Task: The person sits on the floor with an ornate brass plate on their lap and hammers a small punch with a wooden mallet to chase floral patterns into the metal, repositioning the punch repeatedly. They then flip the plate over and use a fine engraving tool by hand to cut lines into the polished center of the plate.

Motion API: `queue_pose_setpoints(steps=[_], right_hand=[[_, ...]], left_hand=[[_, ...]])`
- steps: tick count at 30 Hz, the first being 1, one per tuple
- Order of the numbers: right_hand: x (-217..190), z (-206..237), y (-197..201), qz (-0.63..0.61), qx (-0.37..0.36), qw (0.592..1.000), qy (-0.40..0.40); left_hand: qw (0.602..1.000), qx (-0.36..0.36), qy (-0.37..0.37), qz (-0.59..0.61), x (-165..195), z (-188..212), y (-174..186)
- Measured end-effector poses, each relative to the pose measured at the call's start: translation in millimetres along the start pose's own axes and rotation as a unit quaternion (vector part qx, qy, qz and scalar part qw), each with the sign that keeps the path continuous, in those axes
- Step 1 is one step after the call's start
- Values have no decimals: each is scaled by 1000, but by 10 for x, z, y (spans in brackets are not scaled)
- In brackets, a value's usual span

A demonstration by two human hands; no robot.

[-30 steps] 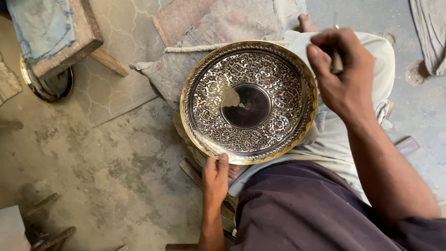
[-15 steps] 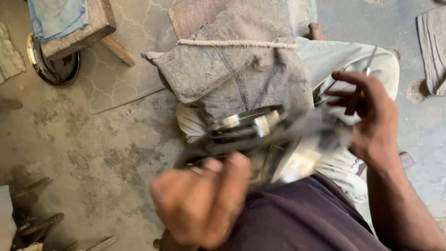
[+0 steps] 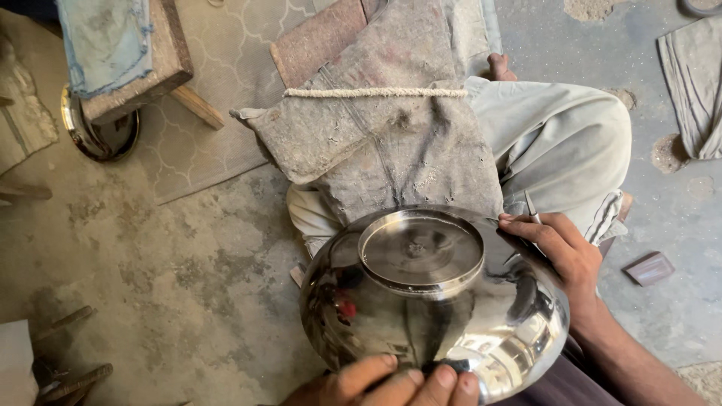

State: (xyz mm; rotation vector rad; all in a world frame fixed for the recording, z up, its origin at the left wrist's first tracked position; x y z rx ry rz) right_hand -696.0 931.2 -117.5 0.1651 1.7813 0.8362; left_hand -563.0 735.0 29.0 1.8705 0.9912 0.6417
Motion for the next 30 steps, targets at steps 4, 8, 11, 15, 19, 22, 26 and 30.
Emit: queue_pose_setpoints(steps=[4, 8, 11, 15, 19, 22, 26, 30], right_hand=[[17, -86, 15, 2, -8, 1000, 4], [31, -228, 37, 26, -24, 999, 32], [0, -390, 96, 34, -7, 997, 64], [-66, -560, 191, 17, 41, 996, 82], [-85, -556, 252, -10, 59, 996, 65], [-61, -489, 227, -22, 56, 997, 50], [-19, -400, 171, -6, 59, 998, 28], [8, -339, 124, -19, 58, 998, -8]], left_hand=[[984, -11, 174, 40, -290, -30, -40], [958, -69, 196, 199, -548, -51, -67], [936, -67, 228, 260, -827, -132, -87], [890, -58, 343, 296, -1237, -167, -151], [859, -50, 383, 337, -1366, -151, -156], [862, -62, 370, 341, -1396, -185, -192], [859, -90, 361, 352, -1418, -276, -250], [863, -111, 346, 352, -1416, -401, -271]])
Point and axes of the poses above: each hand's wrist, its own z-axis away from the middle knuckle, its own y-axis out of the back of the hand, x = y × z, the point moved 5 cm from there along -z, towards the middle knuckle, and after that the axes turned 1 degree about z, right-handed, at the moved point
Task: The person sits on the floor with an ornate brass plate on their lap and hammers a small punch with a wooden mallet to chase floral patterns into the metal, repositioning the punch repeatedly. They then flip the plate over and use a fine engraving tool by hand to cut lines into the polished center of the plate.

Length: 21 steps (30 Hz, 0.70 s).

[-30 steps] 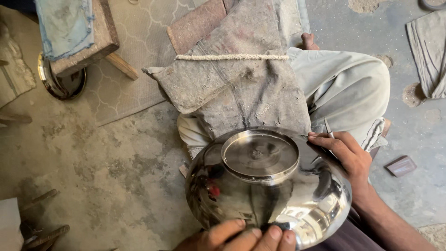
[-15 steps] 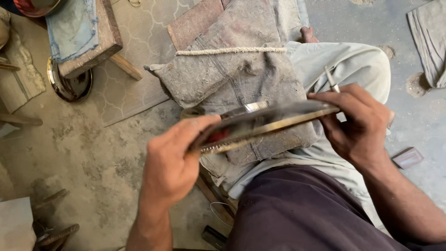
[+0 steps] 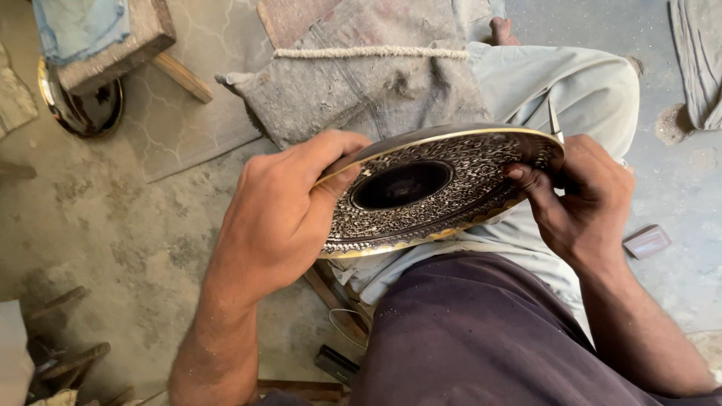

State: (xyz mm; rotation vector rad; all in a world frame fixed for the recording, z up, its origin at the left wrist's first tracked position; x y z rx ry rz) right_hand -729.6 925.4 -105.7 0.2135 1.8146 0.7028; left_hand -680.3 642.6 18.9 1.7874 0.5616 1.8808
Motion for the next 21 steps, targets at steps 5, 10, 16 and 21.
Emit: queue_pose_setpoints(steps=[5, 10, 16, 21], right_hand=[[83, 76, -81, -135, 5, 988, -69], [151, 145, -110, -108, 6, 993, -41], [182, 109, -67, -117, 12, 993, -15], [219, 78, -107, -93, 8, 995, -39]], left_hand=[[999, -33, 9, -35, 106, -63, -21], [994, -22, -63, -81, 315, -17, -2], [995, -13, -58, -76, 396, -18, -2], [1000, 1, -21, -22, 169, 23, 56]])
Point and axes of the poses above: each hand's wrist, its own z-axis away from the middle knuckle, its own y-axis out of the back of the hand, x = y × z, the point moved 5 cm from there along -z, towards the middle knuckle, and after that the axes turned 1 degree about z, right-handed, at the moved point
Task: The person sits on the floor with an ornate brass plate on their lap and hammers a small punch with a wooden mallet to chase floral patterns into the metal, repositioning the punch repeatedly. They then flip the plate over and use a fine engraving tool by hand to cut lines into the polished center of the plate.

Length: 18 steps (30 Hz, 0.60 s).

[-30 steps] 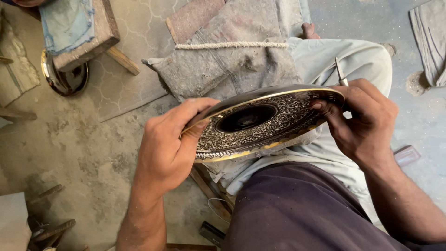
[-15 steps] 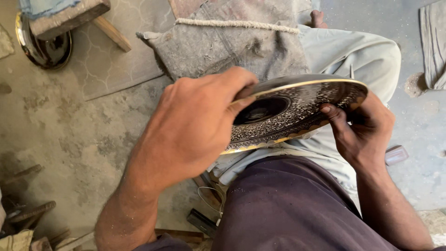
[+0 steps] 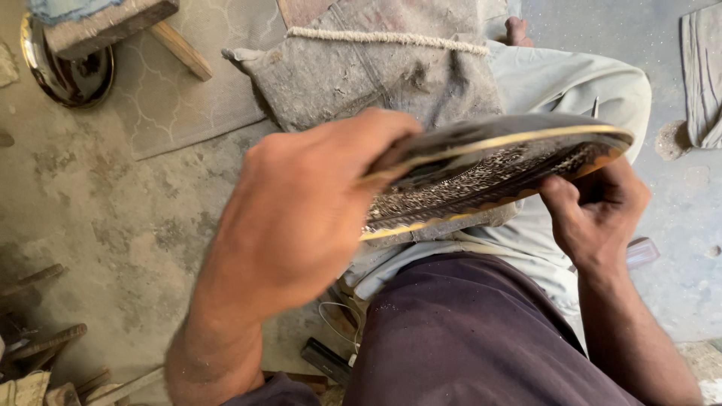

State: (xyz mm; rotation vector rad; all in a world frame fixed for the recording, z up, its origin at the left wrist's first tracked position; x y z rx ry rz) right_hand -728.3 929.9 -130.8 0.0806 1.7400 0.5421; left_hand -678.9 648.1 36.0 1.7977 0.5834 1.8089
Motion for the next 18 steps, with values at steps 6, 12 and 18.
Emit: queue_pose_setpoints(steps=[6, 12, 18], right_hand=[[173, 158, -109, -278, -15, 953, -117], [109, 230, -308, -101, 16, 978, -184], [-123, -743, -155, 85, -96, 988, -89]], left_hand=[[929, 171, 140, 298, -796, 510, -122], [706, 392, 224, 546, -1416, 960, -1052], [618, 333, 306, 643, -1349, 1416, -2104]])
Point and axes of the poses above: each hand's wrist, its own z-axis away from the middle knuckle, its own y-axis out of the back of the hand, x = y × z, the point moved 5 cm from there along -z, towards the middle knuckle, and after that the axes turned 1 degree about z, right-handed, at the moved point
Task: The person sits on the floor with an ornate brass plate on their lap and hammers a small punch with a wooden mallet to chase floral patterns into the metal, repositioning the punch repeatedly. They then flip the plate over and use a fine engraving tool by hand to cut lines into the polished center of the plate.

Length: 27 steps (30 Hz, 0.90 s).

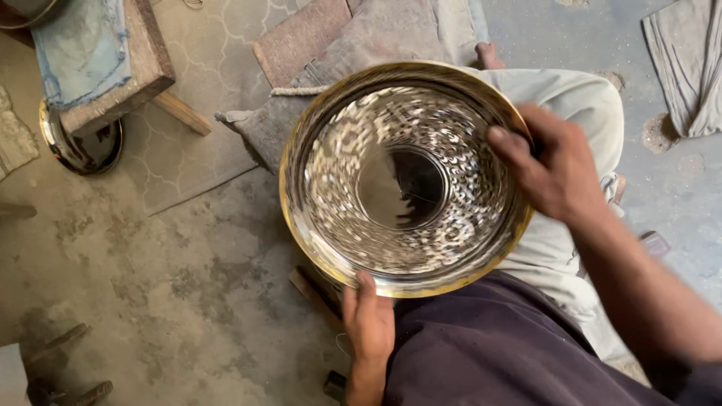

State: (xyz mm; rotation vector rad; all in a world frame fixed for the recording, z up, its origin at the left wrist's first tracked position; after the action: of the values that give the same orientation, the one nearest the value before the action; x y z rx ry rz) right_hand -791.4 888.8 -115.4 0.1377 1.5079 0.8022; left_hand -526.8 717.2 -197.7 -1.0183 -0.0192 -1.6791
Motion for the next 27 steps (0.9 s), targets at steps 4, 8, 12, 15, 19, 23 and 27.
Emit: queue_pose_setpoints(steps=[4, 8, 12, 15, 19, 23, 27], right_hand=[[-471, -544, -53, 129, -113, 958, 230], [-801, -831, -310, 131, -152, 929, 311], [-990, -954, -487, 141, -122, 920, 343], [-1031, -962, -521, 116, -68, 926, 352], [-913, -766, -401, 73, 37, 925, 371], [-467, -451, -238, -65, 89, 974, 196], [-189, -120, -343, -252, 40, 964, 80]], left_hand=[[982, -180, 18, -48, -212, 81, -58], [966, -197, 47, -161, -242, 24, -174], [936, -182, 68, -293, -120, -13, -195], [893, -87, -51, -439, 246, -84, -113], [735, 56, -355, -575, 819, -210, -189], [752, 100, -361, -542, 982, -457, -268], [765, 139, -335, -531, 1000, -678, -293]])
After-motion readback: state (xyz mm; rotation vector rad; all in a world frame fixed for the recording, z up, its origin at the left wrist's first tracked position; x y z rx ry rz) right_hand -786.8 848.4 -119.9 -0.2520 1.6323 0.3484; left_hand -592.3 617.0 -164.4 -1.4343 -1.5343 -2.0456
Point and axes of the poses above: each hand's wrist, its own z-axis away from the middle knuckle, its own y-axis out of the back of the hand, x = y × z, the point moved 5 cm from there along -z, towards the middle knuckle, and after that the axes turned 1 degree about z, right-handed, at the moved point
